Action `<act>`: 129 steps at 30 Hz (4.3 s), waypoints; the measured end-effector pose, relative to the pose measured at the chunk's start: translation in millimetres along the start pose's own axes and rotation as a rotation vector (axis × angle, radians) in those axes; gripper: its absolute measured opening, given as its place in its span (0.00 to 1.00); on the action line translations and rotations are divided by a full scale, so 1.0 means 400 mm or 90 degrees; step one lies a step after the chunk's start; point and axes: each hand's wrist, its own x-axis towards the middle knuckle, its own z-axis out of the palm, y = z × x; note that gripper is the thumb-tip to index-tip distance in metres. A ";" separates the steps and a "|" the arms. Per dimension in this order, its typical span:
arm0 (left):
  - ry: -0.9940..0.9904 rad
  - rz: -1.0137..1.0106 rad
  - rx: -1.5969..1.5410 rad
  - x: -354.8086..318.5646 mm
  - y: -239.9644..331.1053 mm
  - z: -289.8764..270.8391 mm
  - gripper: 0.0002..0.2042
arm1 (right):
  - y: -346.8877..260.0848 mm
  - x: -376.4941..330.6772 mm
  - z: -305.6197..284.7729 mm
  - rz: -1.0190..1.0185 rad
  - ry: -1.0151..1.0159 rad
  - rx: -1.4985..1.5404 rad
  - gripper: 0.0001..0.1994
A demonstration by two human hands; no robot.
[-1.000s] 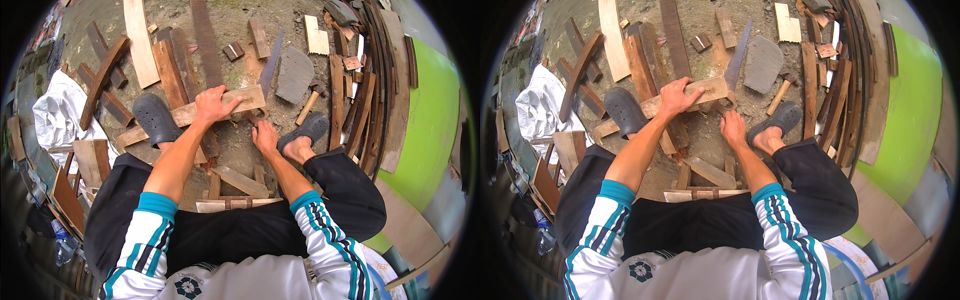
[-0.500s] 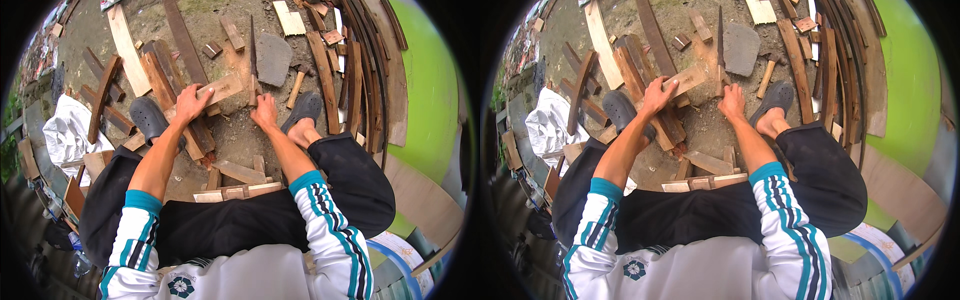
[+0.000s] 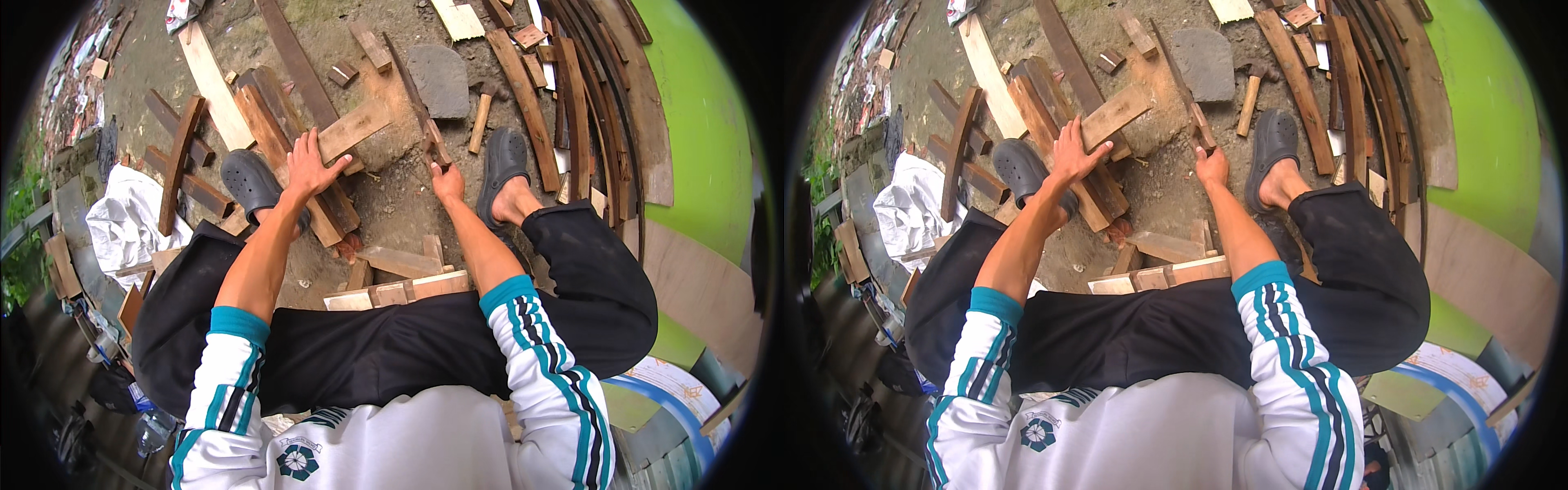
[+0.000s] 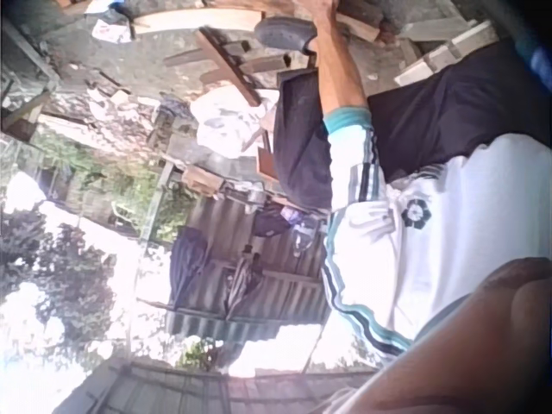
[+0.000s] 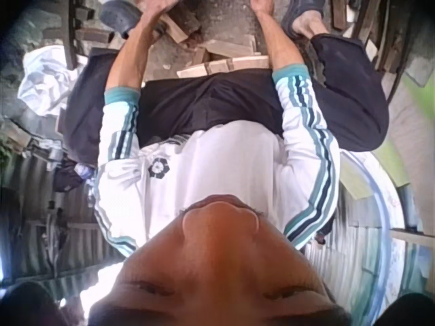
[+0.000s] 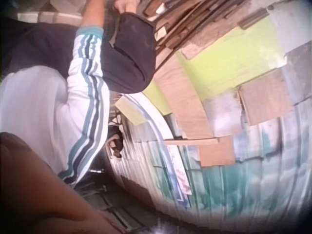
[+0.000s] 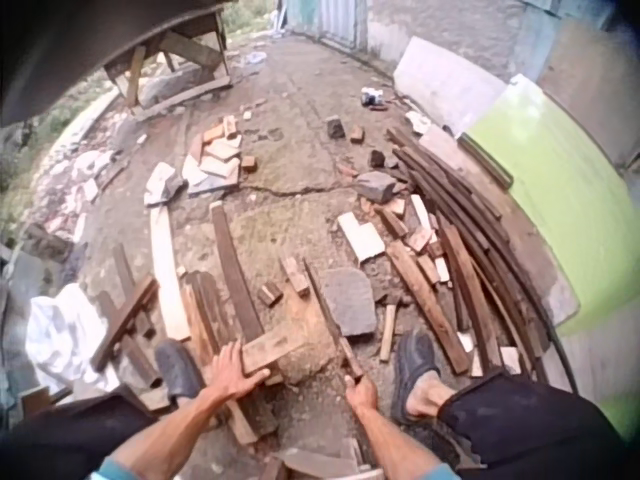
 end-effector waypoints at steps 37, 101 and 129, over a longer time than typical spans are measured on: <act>0.144 -0.012 -0.197 0.141 0.066 -0.013 0.40 | 0.021 -0.075 0.114 -0.208 -0.045 -0.369 0.11; -0.039 -0.115 -0.052 -0.263 0.144 -0.147 0.38 | -0.587 -0.091 -0.064 0.078 -0.157 0.237 0.26; -0.034 -0.075 -0.053 -0.110 0.108 -0.113 0.37 | -0.656 -0.011 -0.024 0.024 -0.207 0.111 0.29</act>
